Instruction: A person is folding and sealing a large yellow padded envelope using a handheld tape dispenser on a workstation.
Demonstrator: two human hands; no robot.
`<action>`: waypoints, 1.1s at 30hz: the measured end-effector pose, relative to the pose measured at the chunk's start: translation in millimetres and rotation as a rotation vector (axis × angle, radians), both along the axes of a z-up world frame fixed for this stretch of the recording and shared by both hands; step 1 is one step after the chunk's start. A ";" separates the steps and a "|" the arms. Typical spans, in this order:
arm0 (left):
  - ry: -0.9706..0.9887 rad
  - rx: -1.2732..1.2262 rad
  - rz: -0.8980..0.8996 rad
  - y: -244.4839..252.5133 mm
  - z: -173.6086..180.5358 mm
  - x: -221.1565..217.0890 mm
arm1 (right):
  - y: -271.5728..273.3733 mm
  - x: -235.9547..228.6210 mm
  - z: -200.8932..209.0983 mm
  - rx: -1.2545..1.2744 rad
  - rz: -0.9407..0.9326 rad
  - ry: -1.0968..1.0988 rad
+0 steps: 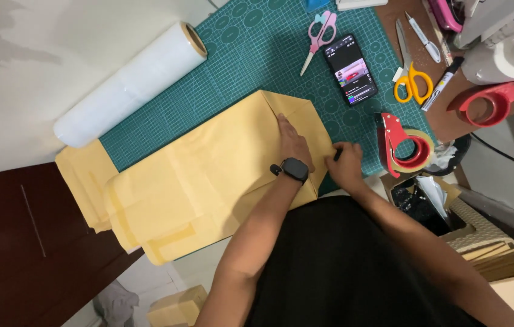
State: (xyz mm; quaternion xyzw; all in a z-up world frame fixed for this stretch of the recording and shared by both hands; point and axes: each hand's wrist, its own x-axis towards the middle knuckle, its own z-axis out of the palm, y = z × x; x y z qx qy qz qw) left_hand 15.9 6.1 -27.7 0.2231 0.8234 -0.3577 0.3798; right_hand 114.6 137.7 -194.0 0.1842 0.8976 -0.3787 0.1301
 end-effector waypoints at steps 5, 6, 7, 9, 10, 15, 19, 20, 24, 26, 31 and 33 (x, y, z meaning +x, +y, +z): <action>0.073 0.042 0.033 -2.6 -9.6 6.1 | -0.7 -7.3 15.3 -0.255 -0.103 -0.144; 0.102 0.062 0.035 -3.5 -8.8 6.1 | -3.5 -8.9 22.6 -0.331 -0.134 -0.185; 0.106 0.063 0.036 -3.3 -3.0 5.8 | -6.2 -10.9 31.3 -0.330 -0.132 -0.182; 0.075 0.037 -0.009 -2.6 8.4 6.4 | -11.4 -13.3 49.0 -0.391 -0.142 -0.223; 0.077 0.038 -0.007 -1.4 0.5 6.9 | -12.2 -10.0 43.3 -0.389 -0.141 -0.222; 0.027 -0.004 0.021 0.6 12.4 10.4 | -21.9 1.8 26.1 -0.324 -0.157 -0.158; 0.011 0.045 0.029 -5.2 -1.9 7.4 | -21.9 1.9 25.8 -0.385 -0.169 -0.145; 0.020 0.070 0.035 -6.3 5.7 9.1 | -20.9 2.7 32.3 -0.471 -0.195 -0.163; 0.030 0.152 0.064 -8.7 27.2 7.3 | -19.5 7.9 38.3 -0.665 -0.279 -0.207; 0.031 0.151 0.074 -9.6 24.1 7.0 | -21.2 6.6 40.5 -0.695 -0.300 -0.216; 0.248 0.049 0.211 18.6 25.2 5.6 | -24.9 8.4 35.9 -0.793 -0.350 -0.260; 0.304 -0.295 0.169 29.8 -33.5 -1.4 | -33.8 5.9 57.0 -0.780 -0.364 -0.244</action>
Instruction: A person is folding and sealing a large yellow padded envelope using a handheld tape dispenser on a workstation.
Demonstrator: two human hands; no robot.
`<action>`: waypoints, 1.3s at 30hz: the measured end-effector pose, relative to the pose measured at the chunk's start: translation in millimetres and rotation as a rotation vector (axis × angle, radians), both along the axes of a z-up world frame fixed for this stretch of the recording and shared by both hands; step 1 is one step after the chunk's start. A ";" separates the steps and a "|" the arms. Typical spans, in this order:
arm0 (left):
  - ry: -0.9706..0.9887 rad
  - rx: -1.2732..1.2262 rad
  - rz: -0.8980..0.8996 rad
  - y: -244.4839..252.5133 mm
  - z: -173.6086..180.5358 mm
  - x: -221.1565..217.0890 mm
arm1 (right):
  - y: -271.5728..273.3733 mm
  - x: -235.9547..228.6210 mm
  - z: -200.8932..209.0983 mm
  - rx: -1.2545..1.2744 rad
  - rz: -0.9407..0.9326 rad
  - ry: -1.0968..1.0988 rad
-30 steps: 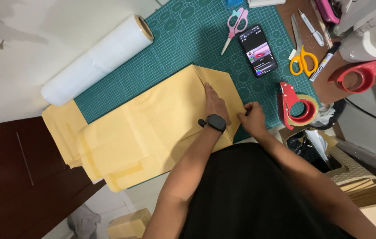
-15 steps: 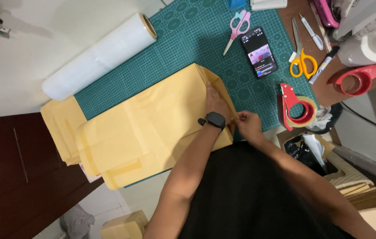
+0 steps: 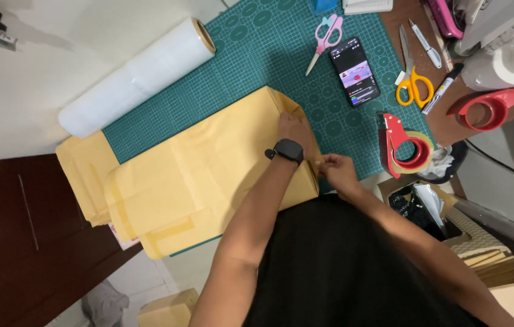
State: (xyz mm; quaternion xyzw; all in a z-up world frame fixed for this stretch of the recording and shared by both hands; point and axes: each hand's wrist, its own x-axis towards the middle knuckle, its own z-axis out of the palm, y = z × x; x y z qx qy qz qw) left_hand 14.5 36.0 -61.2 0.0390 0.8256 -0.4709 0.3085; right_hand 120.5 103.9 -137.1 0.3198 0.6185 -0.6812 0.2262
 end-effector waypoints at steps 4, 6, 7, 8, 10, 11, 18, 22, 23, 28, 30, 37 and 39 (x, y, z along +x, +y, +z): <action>0.045 0.615 -0.224 -60.2 -28.9 -13.4 | -0.1 3.1 -20.2 0.073 0.093 0.040; -0.027 0.773 -0.182 -65.9 -58.0 -17.4 | -0.5 7.6 -41.0 0.200 0.189 0.088; -0.030 0.773 -0.183 -66.4 -60.3 -18.1 | -1.1 7.6 -29.3 0.200 0.187 0.086; -0.060 0.770 -0.202 -67.0 -62.5 -18.8 | -1.7 7.5 -17.5 0.188 0.201 0.095; -0.086 0.766 -0.224 -69.3 -56.4 -21.0 | -1.7 4.5 -4.8 0.177 0.213 0.106; -0.056 0.770 -0.246 -70.3 -48.8 -20.3 | -0.7 4.2 -4.0 0.229 0.263 0.095; -0.112 0.861 -0.433 -95.8 -134.4 -35.3 | -5.6 -2.7 27.1 0.370 0.415 0.070; -0.177 0.929 -0.461 -103.2 -79.5 -41.9 | -8.0 -5.5 41.5 0.365 0.422 0.097; -0.191 0.944 -0.466 -103.4 -69.3 -42.9 | -7.9 -5.0 38.5 0.359 0.435 0.106; -0.160 0.965 -0.566 -110.9 -59.3 -39.1 | -8.0 -5.9 48.0 0.354 0.480 0.122; -0.115 0.992 -0.611 -115.8 -51.3 -35.1 | -8.9 -7.5 52.5 0.362 0.503 0.148; -0.071 1.005 -0.620 -119.2 -25.3 -30.7 | -7.7 -7.4 47.5 0.341 0.508 0.149; -0.115 0.938 -0.642 -115.8 -6.5 -30.2 | -8.0 -4.9 43.4 0.333 0.504 0.147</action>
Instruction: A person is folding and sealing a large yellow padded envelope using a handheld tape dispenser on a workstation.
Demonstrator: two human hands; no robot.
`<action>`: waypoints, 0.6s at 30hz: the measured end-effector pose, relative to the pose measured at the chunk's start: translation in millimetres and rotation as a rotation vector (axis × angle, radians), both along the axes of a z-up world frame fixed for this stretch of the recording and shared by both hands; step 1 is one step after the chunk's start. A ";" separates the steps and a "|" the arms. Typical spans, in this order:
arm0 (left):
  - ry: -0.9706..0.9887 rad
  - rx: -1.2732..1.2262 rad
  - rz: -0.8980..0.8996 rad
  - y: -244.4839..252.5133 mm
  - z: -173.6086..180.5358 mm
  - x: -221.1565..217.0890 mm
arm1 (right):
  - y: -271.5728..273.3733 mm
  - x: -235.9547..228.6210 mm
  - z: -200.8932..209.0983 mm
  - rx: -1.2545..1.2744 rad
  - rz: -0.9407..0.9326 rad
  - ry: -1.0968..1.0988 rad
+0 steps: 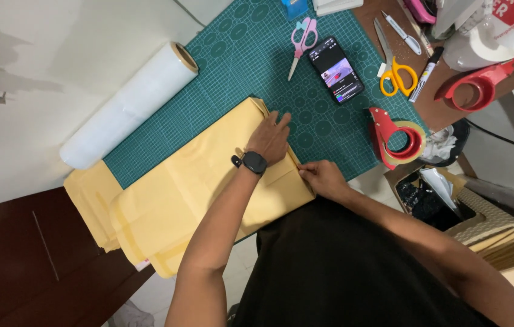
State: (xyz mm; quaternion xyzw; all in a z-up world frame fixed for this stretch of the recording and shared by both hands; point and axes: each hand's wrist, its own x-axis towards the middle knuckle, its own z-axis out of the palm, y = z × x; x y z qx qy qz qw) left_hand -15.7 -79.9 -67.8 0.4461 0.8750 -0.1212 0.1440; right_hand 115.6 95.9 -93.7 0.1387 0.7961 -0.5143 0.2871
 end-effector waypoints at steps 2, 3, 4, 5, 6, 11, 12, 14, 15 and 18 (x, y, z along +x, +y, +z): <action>0.042 0.075 -0.030 -7.5 -35.3 0.0 | -0.1 -1.6 3.5 0.000 0.002 0.003; 0.085 0.149 -0.062 -11.5 -53.0 -0.8 | -0.4 -3.1 5.0 0.000 0.003 0.007; 0.085 0.151 -0.064 -15.6 -57.9 -0.1 | -0.1 -3.1 5.3 0.002 0.001 0.007; 0.089 0.205 -0.055 -19.3 -62.8 0.4 | 0.4 -3.2 5.5 0.002 0.005 0.000; 0.093 0.259 -0.047 -23.1 -67.8 1.1 | 0.8 -2.9 5.5 0.002 0.008 -0.008; 0.220 0.593 -0.053 -26.2 -73.3 -0.6 | 1.9 -6.7 11.7 0.011 0.047 -0.001; 0.233 0.637 -0.050 -27.5 -72.2 1.5 | 1.0 -7.3 16.5 0.007 0.050 0.005; 0.282 0.629 -0.043 -22.1 -43.9 -0.9 | 3.6 -7.0 26.5 -0.013 0.051 -0.001; 0.332 0.620 -0.034 -19.7 -29.8 -1.3 | 4.7 -6.2 31.6 -0.033 0.053 -0.006; 0.327 0.631 -0.005 -19.0 -46.5 1.3 | 4.6 -7.7 39.2 -0.048 0.084 0.010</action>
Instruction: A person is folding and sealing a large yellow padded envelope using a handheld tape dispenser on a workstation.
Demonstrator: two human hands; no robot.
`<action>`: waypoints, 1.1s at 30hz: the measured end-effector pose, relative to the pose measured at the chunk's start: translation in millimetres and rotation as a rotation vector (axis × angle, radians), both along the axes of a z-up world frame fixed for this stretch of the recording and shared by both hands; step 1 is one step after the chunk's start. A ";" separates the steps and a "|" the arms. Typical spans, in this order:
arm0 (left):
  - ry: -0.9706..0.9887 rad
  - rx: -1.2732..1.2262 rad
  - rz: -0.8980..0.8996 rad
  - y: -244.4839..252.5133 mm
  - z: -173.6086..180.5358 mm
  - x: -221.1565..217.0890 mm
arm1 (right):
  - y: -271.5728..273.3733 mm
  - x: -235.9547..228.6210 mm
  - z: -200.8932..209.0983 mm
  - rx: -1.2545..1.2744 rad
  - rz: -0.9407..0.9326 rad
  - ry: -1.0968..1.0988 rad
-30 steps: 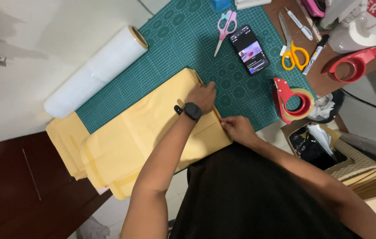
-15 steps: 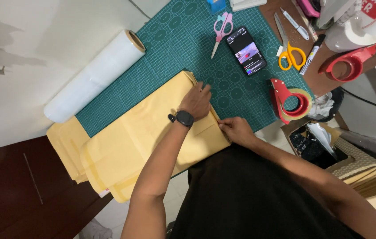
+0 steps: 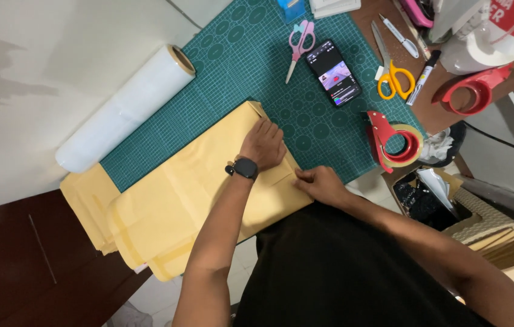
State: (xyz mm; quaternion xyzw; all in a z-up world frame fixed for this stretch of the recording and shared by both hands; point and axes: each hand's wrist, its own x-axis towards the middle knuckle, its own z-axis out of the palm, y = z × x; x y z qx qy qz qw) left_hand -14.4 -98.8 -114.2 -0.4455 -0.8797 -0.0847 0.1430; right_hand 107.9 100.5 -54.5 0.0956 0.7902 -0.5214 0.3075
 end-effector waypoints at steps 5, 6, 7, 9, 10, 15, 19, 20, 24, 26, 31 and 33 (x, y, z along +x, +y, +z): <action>-0.019 0.031 -0.099 8.6 22.5 10.1 | -1.3 0.6 -9.0 0.032 0.054 0.002; -0.045 0.077 -0.151 12.5 33.8 15.0 | -1.0 1.4 -8.0 0.037 0.061 -0.005; -0.049 0.075 -0.140 8.5 24.1 16.8 | -1.7 -0.3 -6.1 0.034 0.072 -0.009; -0.080 0.145 -0.175 3.0 3.3 22.1 | -0.9 -2.4 -2.3 0.060 0.090 -0.006; -0.084 0.148 -0.169 4.2 6.3 20.6 | -1.3 -2.6 -0.6 0.061 0.097 -0.011; -0.076 0.169 -0.152 6.4 19.3 16.7 | 4.6 0.2 -5.5 0.019 0.053 -0.071; -0.070 0.159 -0.156 6.6 11.3 15.8 | 14.0 -1.4 -5.3 0.005 0.000 -0.085; -0.078 0.170 -0.154 6.6 7.6 16.2 | 19.4 1.3 -8.8 0.019 -0.055 0.002; -0.134 0.172 -0.135 5.8 10.0 17.4 | 78.9 20.6 -20.6 0.403 -0.220 0.361; -0.146 0.172 -0.132 6.3 5.0 20.2 | 104.6 24.4 -33.1 0.593 -0.247 0.480; -0.146 0.184 -0.132 6.1 8.0 20.6 | 132.9 35.9 -65.5 0.968 -0.191 0.513; -0.153 0.186 -0.121 5.2 6.1 20.2 | 132.1 27.4 -66.0 0.794 -0.221 0.374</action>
